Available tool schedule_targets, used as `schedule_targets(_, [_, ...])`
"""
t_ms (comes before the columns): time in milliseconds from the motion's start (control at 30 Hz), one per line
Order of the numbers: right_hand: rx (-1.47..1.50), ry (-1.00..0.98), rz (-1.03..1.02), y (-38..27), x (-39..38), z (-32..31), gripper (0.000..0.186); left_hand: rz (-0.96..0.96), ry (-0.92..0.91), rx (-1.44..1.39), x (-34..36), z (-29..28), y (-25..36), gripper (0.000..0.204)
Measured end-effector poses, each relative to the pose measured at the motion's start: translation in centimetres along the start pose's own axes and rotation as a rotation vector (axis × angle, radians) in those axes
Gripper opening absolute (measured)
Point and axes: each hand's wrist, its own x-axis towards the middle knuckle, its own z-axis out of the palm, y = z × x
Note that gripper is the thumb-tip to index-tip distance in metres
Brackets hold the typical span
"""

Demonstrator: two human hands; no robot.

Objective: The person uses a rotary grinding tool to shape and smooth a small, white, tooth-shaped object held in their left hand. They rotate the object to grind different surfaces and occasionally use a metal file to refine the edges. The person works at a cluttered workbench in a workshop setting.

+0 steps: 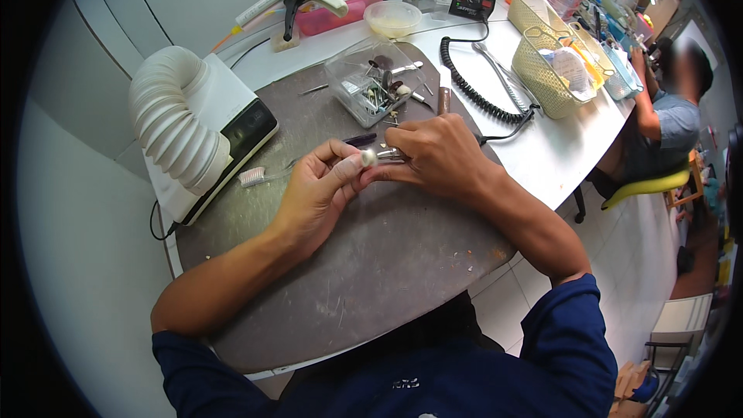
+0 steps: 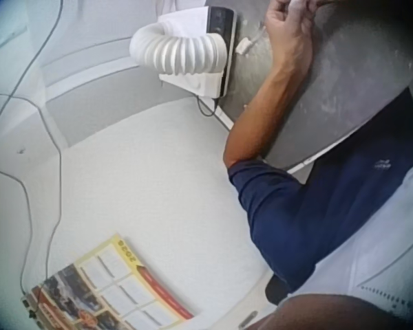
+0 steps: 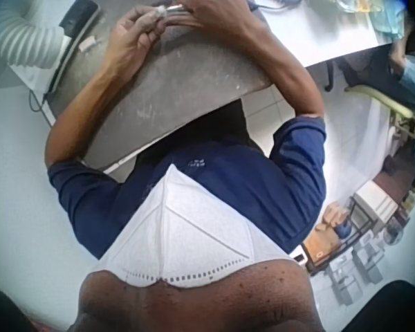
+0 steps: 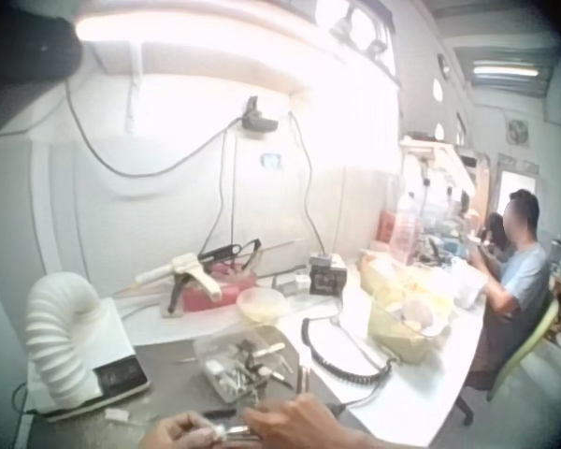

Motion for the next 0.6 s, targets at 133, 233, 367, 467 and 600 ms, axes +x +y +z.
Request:
schedule_targets(133, [0.008, 0.028, 0.003, -0.2, 0.3, 0.2, 0.059, 0.013, 0.024, -0.002, -0.4, -0.2, 0.3, 0.011])
schedule_targets(233, [-0.057, 0.044, 0.024, 0.8, 0.1, 0.4, 0.066, 0.011, -0.016, 0.002, -0.4, -0.9, 0.1, 0.011])
schedule_targets(367, [-0.145, 0.116, -0.011, 1.3, -0.5, 0.4, 0.064, 0.054, -0.067, 0.084, -0.1, -0.8, 0.0, 0.013])
schedule_targets(467, [-0.097, 0.084, -0.035, 1.7, -0.3, 0.9, 0.063, 0.065, -0.056, 0.138, -0.6, -1.1, 0.2, 0.014])
schedule_targets(600, [-0.099, 0.201, -0.066, 1.8, -0.8, 1.8, 0.064, 0.058, -0.071, 0.162, -0.9, -1.6, 0.2, 0.022])
